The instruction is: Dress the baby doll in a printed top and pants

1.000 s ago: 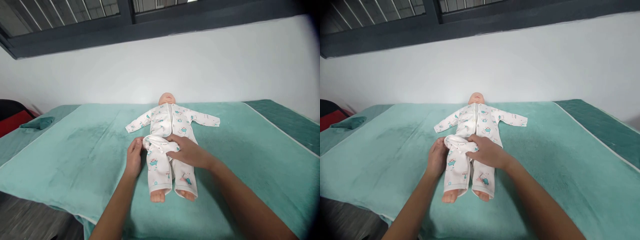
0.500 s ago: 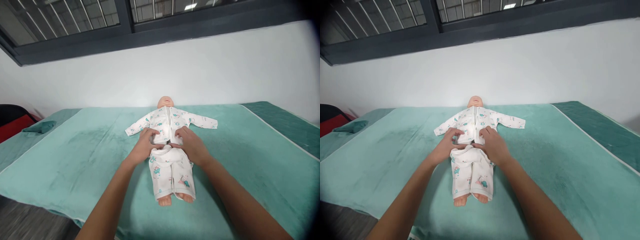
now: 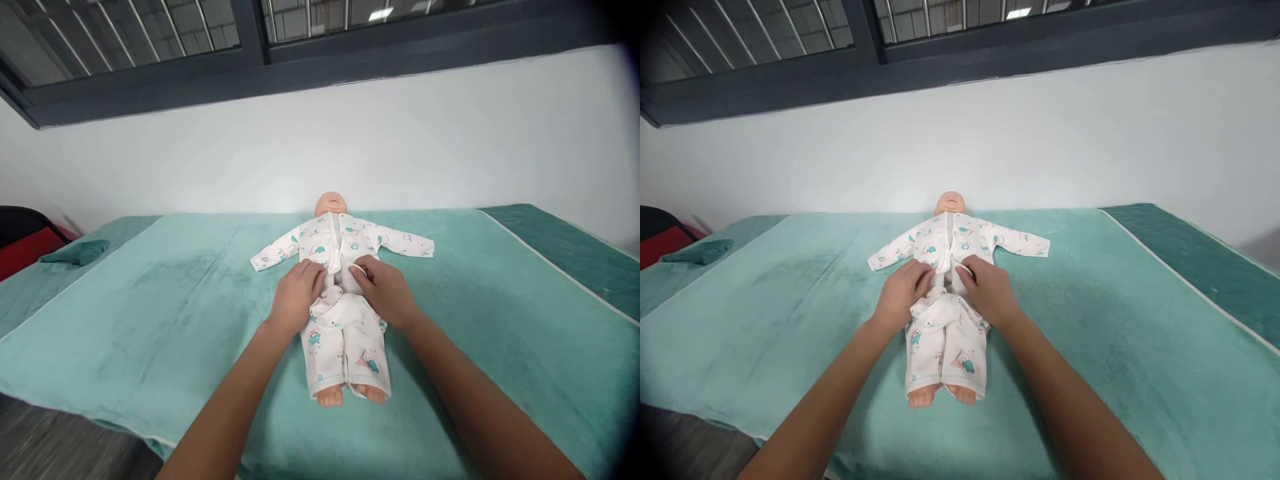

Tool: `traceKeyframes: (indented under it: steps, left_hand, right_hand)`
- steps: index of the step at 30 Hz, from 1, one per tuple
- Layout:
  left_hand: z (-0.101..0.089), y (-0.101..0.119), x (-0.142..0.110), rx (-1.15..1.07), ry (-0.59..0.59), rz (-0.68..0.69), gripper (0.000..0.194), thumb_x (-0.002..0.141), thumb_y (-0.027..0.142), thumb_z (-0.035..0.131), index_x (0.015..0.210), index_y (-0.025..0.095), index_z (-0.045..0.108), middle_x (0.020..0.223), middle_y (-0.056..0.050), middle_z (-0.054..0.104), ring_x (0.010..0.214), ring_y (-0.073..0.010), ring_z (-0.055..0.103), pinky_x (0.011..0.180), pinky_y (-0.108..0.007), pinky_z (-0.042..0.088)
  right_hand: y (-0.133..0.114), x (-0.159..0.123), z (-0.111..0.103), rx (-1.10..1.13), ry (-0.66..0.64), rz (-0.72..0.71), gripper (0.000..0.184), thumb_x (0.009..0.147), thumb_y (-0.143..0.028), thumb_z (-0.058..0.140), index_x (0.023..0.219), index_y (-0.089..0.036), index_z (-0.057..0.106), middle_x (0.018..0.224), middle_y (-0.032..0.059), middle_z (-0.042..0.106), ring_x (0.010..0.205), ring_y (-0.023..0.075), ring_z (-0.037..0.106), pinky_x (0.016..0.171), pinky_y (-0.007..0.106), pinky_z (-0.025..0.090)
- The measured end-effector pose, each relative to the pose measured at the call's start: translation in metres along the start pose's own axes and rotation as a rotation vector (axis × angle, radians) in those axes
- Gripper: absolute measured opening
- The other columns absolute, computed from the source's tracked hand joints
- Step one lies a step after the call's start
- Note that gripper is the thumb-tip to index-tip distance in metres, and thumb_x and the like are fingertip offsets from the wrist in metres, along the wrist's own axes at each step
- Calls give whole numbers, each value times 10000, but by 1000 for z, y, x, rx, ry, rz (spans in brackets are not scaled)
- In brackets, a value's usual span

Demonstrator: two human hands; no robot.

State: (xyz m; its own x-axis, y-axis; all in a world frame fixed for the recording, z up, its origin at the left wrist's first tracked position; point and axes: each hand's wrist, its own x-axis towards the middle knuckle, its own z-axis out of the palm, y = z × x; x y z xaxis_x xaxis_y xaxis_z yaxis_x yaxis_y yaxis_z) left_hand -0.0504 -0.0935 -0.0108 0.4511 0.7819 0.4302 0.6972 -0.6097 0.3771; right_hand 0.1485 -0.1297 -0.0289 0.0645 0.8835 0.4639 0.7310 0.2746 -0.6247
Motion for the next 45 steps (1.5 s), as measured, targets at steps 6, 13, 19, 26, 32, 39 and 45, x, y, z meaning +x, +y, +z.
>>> traceKeyframes:
  steps: [6,13,19,26,32,39,45]
  left_hand:
    - [16,-43,-16,-746,632,-641,248,957,445,471,963,208,542,858,1,585,724,-132,550,641,-266,447]
    - [14,-88,-40,-471,628,-767,109,898,312,541,936,211,550,883,-26,600,816,-168,574,769,-325,475]
    - [17,-94,-1,-38,522,-307,255,904,273,534,1144,192,568,1212,-127,569,1203,-282,507,1055,-438,406]
    - [34,-108,69,85,328,-477,270,949,437,486,988,210,626,991,-105,685,1002,-297,603,845,-401,454]
    - [34,-113,71,84,265,-404,274,959,482,469,911,244,596,830,-34,703,795,-233,635,668,-313,376]
    - [20,-139,66,115,444,-605,236,932,447,498,863,228,550,712,-64,621,701,-264,594,673,-333,383]
    - [21,-121,54,181,430,-415,116,903,316,531,940,214,574,909,-105,636,953,-295,590,832,-391,425]
  right_hand:
    - [50,-1,-28,322,351,436,282,886,-505,529,863,-226,569,661,-24,554,583,152,497,561,277,381]
    - [110,-27,-69,-531,106,626,282,854,-463,512,881,-211,637,900,114,666,757,270,589,636,373,410]
    - [78,16,-30,-372,268,53,338,919,-327,451,1169,-171,616,1208,164,632,1157,306,571,984,454,462]
    - [74,80,18,-105,124,-75,466,1000,-376,341,1332,-159,584,1397,145,591,1322,272,509,1149,495,368]
    - [84,71,25,24,71,28,499,1007,-429,344,1392,-189,550,1460,100,550,1370,248,475,1177,480,338]
    - [74,65,20,109,115,71,399,980,-373,426,1300,-212,601,1402,100,592,1309,248,516,1142,481,360]
    - [43,50,3,176,188,-14,131,933,-338,545,898,-237,620,926,25,646,882,187,585,825,335,469]
